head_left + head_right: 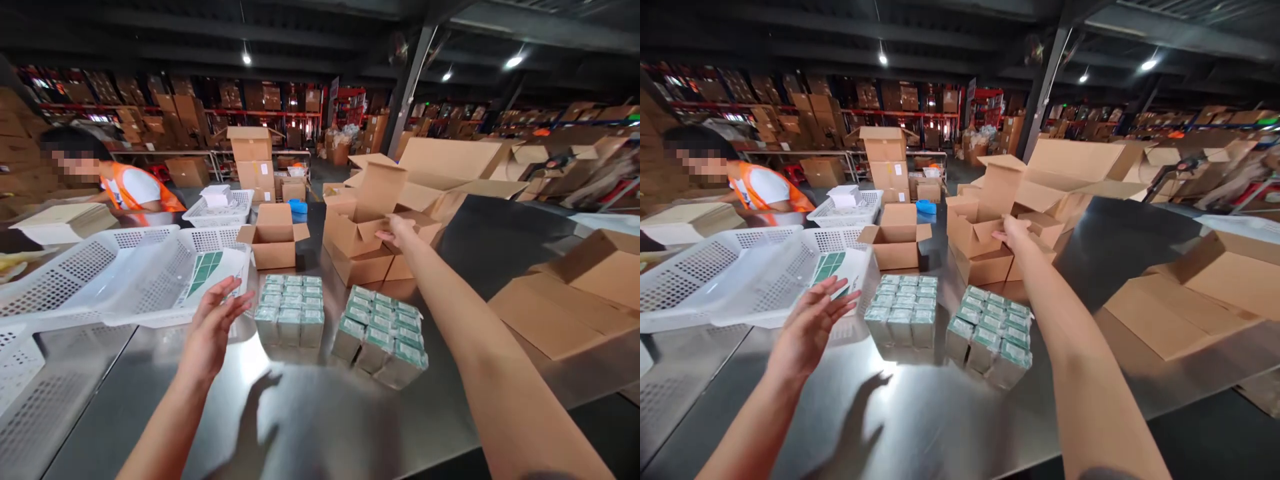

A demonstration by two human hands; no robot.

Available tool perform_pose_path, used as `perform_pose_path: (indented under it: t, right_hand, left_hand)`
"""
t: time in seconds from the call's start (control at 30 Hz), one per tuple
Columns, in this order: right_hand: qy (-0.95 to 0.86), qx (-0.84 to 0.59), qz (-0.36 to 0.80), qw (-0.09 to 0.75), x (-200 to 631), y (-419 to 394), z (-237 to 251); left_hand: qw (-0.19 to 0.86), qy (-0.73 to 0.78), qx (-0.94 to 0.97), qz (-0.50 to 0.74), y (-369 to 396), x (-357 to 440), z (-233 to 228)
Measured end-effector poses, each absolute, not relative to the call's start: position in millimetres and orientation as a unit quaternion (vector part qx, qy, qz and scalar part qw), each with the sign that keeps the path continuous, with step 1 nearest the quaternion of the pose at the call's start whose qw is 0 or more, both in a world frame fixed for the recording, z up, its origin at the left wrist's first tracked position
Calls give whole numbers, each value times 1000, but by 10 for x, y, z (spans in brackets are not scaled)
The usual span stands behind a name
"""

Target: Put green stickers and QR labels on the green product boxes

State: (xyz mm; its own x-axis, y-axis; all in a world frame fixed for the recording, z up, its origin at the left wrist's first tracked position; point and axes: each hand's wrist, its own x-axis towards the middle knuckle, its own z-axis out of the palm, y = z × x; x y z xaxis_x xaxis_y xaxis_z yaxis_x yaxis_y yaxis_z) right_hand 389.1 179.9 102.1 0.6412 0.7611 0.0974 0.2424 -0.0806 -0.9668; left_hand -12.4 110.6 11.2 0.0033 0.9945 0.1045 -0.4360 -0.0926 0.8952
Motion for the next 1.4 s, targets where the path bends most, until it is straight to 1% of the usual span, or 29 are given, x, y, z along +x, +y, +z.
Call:
perform_pose_path:
  t: [0.13,0.23,0.3,0.37,0.4,0.47,0.5,0.6,0.67,0.73,0.8,0.83,0.9,0.97,1.03,1.1,1.17,1.27,1.4]
  right_hand:
    - [-300,-708,231,596,4025,1521,768]
    - [-353,-710,194,578,4113,878,453]
    - [-500,-683,106,522,4084,337,226]
    - [-625,-656,24,422,3976,-152,1]
    - [-666,-645,-4,376,3900,-345,-112]
    - [-705,-630,-66,319,3730,-601,-336]
    - [-709,-628,-99,306,3646,-670,-442]
    - [-687,-633,-187,303,3439,-749,-674]
    - [-678,-643,-202,294,3334,-806,-717]
    - [-687,-648,-179,277,3233,-927,-686]
    - [-669,-669,-143,291,3114,-1094,-638]
    - [-636,-690,-141,315,3038,-1175,-628]
    - [-528,-734,-163,395,2825,-1285,-656]
    - [-448,-729,-166,490,2510,-1290,-752]
    - [-480,-680,-73,549,2126,-1187,-889]
    - [-556,-614,32,559,1765,-1016,-1018]
    - [-613,-569,59,544,1517,-837,-1101]
    - [-664,-527,18,530,1398,-653,-1143]
    - [-685,-487,-38,541,1462,-582,-1201]
  left_hand:
    - [518,357,401,666,955,-503,-131]
    - [476,404,393,675,804,-667,-341]
    - [459,428,402,667,702,-682,-468]
    - [449,423,438,654,607,-604,-556]
    - [447,412,470,640,563,-532,-580]
    - [447,381,549,595,481,-338,-585]
    - [449,364,591,563,439,-226,-570]
    - [465,319,691,453,290,104,-499]
    - [485,293,729,384,175,260,-479]
    - [513,286,744,319,68,337,-517]
    - [559,317,724,250,-17,345,-616]
    - [593,339,698,213,-51,335,-679]
    - [688,364,608,154,-107,319,-799]
    - [794,337,477,171,-146,333,-867]
    - [847,305,355,251,-154,376,-850]
    - [837,313,270,357,-123,415,-765]
    - [802,342,227,435,-75,417,-661]
    - [776,343,232,475,-56,353,-576]
    - [776,347,254,462,-198,272,-639]
